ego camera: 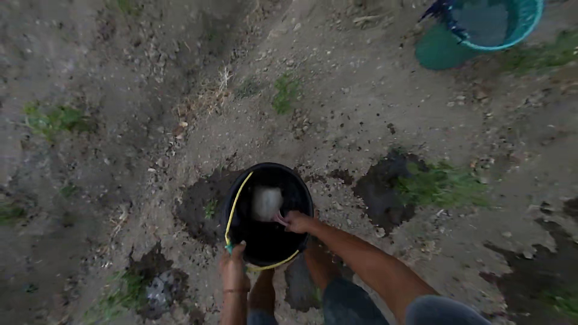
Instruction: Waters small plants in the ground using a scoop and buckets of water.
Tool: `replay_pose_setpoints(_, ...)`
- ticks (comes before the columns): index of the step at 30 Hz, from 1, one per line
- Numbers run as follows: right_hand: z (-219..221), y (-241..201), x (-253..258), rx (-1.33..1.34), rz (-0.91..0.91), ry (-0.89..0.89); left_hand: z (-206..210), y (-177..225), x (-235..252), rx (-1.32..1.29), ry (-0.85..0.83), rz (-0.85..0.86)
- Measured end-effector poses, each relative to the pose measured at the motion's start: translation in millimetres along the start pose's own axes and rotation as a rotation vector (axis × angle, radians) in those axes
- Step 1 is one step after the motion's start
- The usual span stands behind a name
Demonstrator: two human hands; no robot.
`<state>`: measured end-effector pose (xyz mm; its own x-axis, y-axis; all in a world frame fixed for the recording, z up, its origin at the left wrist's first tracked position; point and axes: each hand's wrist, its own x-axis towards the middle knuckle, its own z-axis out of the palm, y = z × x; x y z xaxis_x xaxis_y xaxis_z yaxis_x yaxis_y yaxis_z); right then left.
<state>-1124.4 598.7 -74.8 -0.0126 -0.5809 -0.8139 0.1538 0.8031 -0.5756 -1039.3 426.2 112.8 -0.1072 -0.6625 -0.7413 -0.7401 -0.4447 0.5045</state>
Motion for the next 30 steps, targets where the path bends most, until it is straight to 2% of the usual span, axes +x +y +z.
replay_pose_setpoints(4,-43.5,29.2,-32.7,0.814,0.013,-0.019,55.0,13.0,8.2,-0.011,-0.036,-0.015)
replay_pose_setpoints(6,-62.7,49.2,-42.7,0.985,-0.052,-0.038,75.5,16.7,18.0,-0.007,-0.048,0.002)
replay_pose_setpoints(12,-93.2,81.8,-72.3,1.149,-0.262,0.012,124.2,40.5,50.1,0.105,-0.014,0.074)
replay_pose_setpoints(16,-125.8,79.4,-82.4,1.193,-0.307,0.172,146.5,55.5,73.6,0.153,0.069,0.128)
replay_pose_setpoints(20,-165.6,69.2,-62.8,1.249,-0.184,0.428,150.2,66.8,95.6,0.233,0.141,0.135)
replay_pose_setpoints(25,-220.8,66.7,-22.9,1.318,0.047,0.717,129.7,96.0,120.1,0.249,0.229,0.126)
replay_pose_setpoints(30,-248.1,62.9,-7.4,1.392,0.194,0.879,105.0,116.0,136.4,0.186,0.271,0.133)
